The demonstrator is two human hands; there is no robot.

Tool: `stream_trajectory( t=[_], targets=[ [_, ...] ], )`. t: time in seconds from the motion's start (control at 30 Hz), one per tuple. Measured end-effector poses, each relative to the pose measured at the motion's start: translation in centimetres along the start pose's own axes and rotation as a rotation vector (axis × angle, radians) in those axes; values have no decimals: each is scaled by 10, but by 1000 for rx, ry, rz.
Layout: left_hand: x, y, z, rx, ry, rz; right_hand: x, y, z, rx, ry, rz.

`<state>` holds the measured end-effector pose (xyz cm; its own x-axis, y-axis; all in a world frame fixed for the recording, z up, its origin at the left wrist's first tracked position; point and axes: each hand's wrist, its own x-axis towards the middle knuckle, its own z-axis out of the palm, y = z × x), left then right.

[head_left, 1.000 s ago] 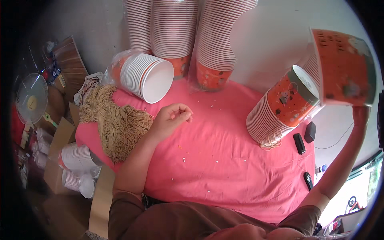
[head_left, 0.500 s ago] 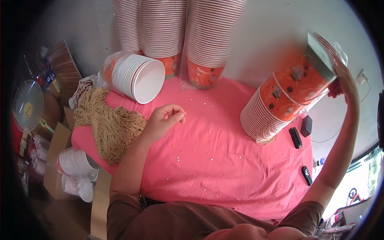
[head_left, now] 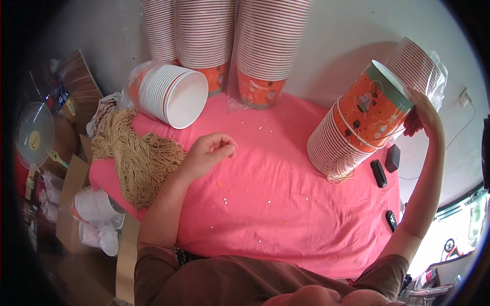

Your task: Attaching elastic strings to paper buckets by threading them through pre-made holes.

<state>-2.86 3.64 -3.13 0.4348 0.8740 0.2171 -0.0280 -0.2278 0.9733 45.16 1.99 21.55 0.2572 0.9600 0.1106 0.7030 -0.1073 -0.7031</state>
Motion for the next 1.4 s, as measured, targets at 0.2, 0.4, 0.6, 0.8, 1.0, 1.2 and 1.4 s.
stream_trajectory(
  t=[0.2,0.4,0.6,0.8,1.0,1.2,1.4],
  targets=[
    [1,-2,2,12,-14,-2,3,8,6,17,-49,77],
    [4,-2,2,-2,-15,-9,-2,17,13,-45,-60,46],
    [-2,3,-4,47,85,28,7,25,18,-96,-17,35],
    [-1,17,-40,255,721,264,7,51,-2,-633,318,-92],
    [7,2,-89,475,1004,371,-70,-22,76,-976,699,-470],
    [2,-22,-101,735,987,281,-97,-57,191,-668,350,-898],
    [1,-20,-98,934,1019,268,-99,-58,271,-522,129,-986]
  ],
)
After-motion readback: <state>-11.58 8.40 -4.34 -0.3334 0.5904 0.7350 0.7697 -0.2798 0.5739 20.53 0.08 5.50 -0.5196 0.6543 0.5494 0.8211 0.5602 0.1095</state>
